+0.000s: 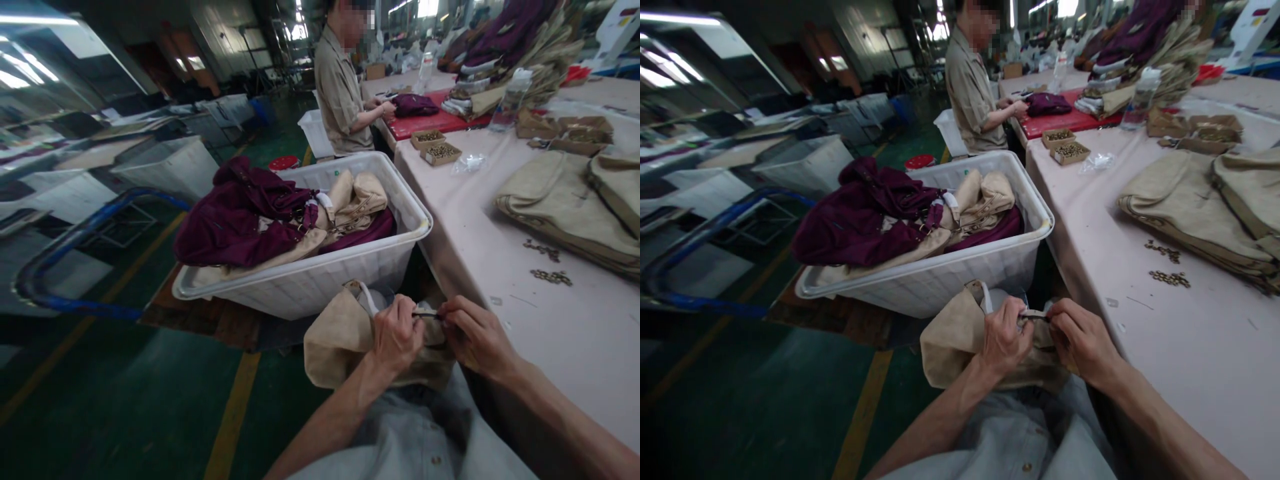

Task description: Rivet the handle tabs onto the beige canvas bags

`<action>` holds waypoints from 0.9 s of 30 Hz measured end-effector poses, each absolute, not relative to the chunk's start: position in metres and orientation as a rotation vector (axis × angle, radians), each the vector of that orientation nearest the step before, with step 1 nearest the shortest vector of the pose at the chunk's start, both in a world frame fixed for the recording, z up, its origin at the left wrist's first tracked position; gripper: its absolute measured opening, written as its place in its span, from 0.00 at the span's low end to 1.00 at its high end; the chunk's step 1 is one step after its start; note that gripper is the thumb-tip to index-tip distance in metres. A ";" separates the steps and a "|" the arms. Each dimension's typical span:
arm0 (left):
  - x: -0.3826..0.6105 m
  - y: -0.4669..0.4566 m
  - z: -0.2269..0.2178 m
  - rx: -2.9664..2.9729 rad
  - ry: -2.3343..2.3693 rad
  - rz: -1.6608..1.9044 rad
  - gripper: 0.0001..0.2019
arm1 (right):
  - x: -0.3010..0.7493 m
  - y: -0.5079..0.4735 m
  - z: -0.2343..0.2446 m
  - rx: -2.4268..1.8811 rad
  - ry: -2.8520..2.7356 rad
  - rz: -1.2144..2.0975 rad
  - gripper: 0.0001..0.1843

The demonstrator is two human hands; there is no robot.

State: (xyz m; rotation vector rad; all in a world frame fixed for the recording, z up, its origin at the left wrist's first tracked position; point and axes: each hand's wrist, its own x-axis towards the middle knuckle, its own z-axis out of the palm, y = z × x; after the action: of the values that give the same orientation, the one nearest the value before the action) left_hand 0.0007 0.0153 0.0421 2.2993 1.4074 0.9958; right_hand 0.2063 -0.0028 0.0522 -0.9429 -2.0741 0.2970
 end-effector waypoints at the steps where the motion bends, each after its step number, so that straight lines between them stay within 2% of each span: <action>1: 0.001 0.017 0.044 2.236 1.437 0.972 0.10 | 0.204 -0.005 0.053 -0.935 -2.079 0.275 0.13; 4: -0.002 0.026 0.061 1.918 1.348 0.872 0.18 | 0.205 -0.006 0.054 -0.915 -2.055 0.185 0.14; 8: -0.011 0.043 0.082 1.468 0.906 0.680 0.12 | 0.208 0.002 0.053 -0.876 -2.000 0.120 0.14; 11: -0.016 0.055 0.080 1.210 0.742 0.601 0.17 | 0.205 0.011 0.058 -0.848 -2.004 0.145 0.12; 13: -0.016 0.058 0.074 1.058 0.694 0.575 0.16 | 0.205 0.017 0.064 -0.840 -2.029 0.224 0.11; 16: -0.014 0.057 0.069 0.955 0.667 0.591 0.16 | 0.223 0.027 0.075 -0.873 -2.067 0.522 0.08; 18: -0.015 0.055 0.070 0.981 0.702 0.625 0.17 | 0.254 0.037 0.079 -1.030 -2.022 0.628 0.10; 22: -0.020 0.053 0.076 1.040 0.669 0.627 0.17 | 0.339 0.056 0.076 -1.502 -1.719 0.362 0.16; 25: -0.024 0.052 0.073 1.061 0.593 0.601 0.18 | 0.391 0.060 0.067 -1.682 -1.579 0.210 0.23; 27: -0.024 0.052 0.069 1.105 0.601 0.606 0.18 | 0.411 0.058 0.059 -1.777 -1.519 0.147 0.25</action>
State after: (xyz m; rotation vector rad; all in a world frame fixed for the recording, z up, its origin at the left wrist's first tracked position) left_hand -0.0240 0.0522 0.0685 1.1048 0.6013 0.6058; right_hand 0.4114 0.0578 0.0586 -1.7769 -1.5189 0.1474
